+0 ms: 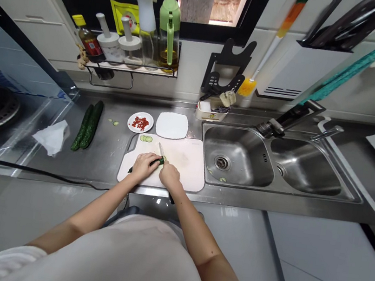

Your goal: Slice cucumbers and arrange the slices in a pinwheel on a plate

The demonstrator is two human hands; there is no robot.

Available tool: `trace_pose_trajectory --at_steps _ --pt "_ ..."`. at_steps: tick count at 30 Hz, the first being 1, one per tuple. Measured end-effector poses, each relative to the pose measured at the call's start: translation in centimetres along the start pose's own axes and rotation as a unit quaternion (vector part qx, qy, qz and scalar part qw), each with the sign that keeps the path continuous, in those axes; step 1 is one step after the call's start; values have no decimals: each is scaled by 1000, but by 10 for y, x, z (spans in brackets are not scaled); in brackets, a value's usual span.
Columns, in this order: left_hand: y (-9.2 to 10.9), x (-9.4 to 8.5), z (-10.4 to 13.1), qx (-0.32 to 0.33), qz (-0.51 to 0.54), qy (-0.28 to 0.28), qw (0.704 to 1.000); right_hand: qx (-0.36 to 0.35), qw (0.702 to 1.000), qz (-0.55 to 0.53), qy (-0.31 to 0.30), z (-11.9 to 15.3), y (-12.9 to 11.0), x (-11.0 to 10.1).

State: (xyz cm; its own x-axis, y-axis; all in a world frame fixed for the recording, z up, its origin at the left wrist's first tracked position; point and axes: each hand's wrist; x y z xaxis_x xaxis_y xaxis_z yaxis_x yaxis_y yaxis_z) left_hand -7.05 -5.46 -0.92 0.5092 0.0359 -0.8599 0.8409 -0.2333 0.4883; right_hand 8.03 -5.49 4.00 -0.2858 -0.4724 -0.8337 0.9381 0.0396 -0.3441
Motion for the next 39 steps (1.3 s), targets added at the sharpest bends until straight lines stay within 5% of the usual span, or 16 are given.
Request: trace_pose_trajectory --at_steps 12,31,39 --pt "1 -1 0 -8 -3 -2 1000 -3 1000 -4 4 -1 -3 -1" --pt "3 -4 1 -11 10 -1 1000 36 998 39 -42 39 15 13" --pt "1 -1 0 -9 5 1 1000 26 999 30 -20 31 15 15"
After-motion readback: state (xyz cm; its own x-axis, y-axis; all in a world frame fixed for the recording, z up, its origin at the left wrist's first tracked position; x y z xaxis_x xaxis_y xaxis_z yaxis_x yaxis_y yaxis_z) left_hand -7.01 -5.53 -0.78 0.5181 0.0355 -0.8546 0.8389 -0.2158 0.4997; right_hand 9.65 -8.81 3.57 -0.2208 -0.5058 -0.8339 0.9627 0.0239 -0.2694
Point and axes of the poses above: each hand's wrist, its own z-axis away from the middle knuckle, its own x-axis out of the palm, y = z × x, and after that the axes turned 1 degree about y, right-handed
